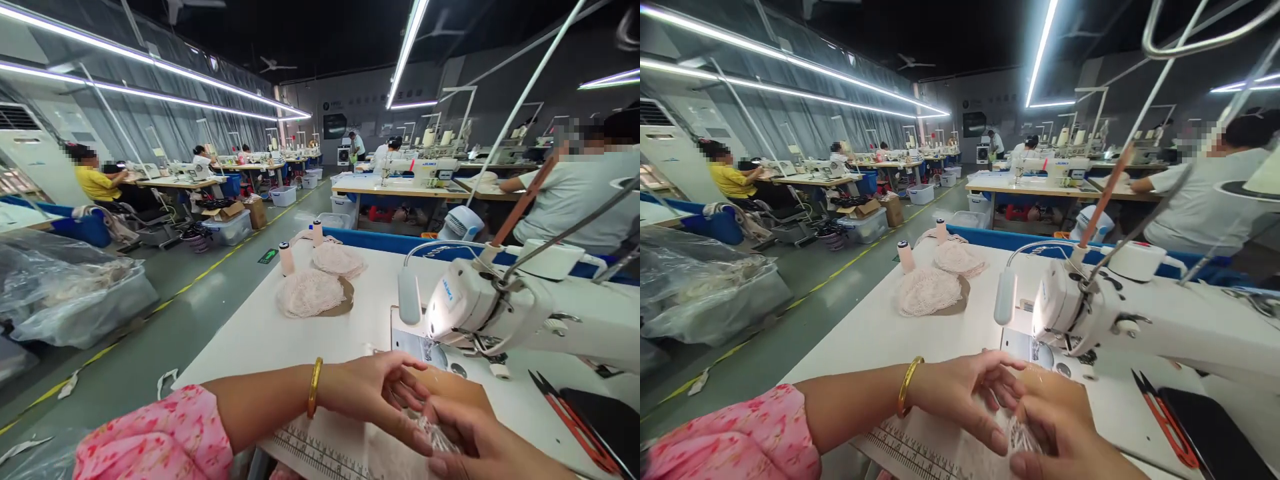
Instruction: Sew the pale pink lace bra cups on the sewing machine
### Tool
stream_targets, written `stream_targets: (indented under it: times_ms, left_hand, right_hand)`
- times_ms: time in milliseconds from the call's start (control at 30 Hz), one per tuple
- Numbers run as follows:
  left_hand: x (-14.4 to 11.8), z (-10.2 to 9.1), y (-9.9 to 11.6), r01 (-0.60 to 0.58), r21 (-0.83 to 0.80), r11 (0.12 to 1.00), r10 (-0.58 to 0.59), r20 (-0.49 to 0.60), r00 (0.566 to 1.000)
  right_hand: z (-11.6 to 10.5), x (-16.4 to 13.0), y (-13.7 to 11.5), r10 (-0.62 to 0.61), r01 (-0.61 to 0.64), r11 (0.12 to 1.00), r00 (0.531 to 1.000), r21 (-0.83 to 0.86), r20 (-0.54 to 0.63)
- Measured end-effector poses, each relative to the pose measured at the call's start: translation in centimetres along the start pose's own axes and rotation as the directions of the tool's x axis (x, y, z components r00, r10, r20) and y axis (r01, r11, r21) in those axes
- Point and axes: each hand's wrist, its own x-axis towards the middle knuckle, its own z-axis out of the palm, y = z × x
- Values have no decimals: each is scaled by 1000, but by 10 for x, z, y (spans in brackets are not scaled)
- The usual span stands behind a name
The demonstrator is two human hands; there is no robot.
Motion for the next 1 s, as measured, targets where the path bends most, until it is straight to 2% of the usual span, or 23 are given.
stream_targets:
  times_ms: [33,100,167,233,300,433,700,900,1000]
  left_hand:
    - [8,0,3,17,62,998,-19,28,999]
    - [25,-1,8,19,175,984,-27,44,999]
    - [41,-5,11,-13,249,968,2,41,999]
    - [53,-8,12,-27,343,939,29,0,1000]
    - [59,-11,12,-21,457,889,56,-64,996]
    - [59,-8,10,-71,547,834,161,-118,980]
    - [53,1,3,-142,641,754,307,-152,940]
    - [53,5,2,-231,555,799,387,-181,904]
    - [54,7,1,-227,560,797,399,-205,893]
  right_hand:
    - [-7,6,-5,73,-75,997,995,18,64]
    - [-21,13,-12,183,-183,983,983,-5,32]
    - [-31,14,-13,262,-262,964,965,42,-10]
    - [-35,13,-10,289,-281,953,955,111,-61]
    - [-34,11,-6,294,-288,956,944,60,-150]
    - [-29,10,-3,244,-266,962,939,-62,-241]
    - [-26,7,-5,161,-201,975,935,-98,-317]
    - [-24,5,-3,95,-166,970,931,-176,-352]
    - [-23,5,-1,56,-150,963,922,-223,-382]
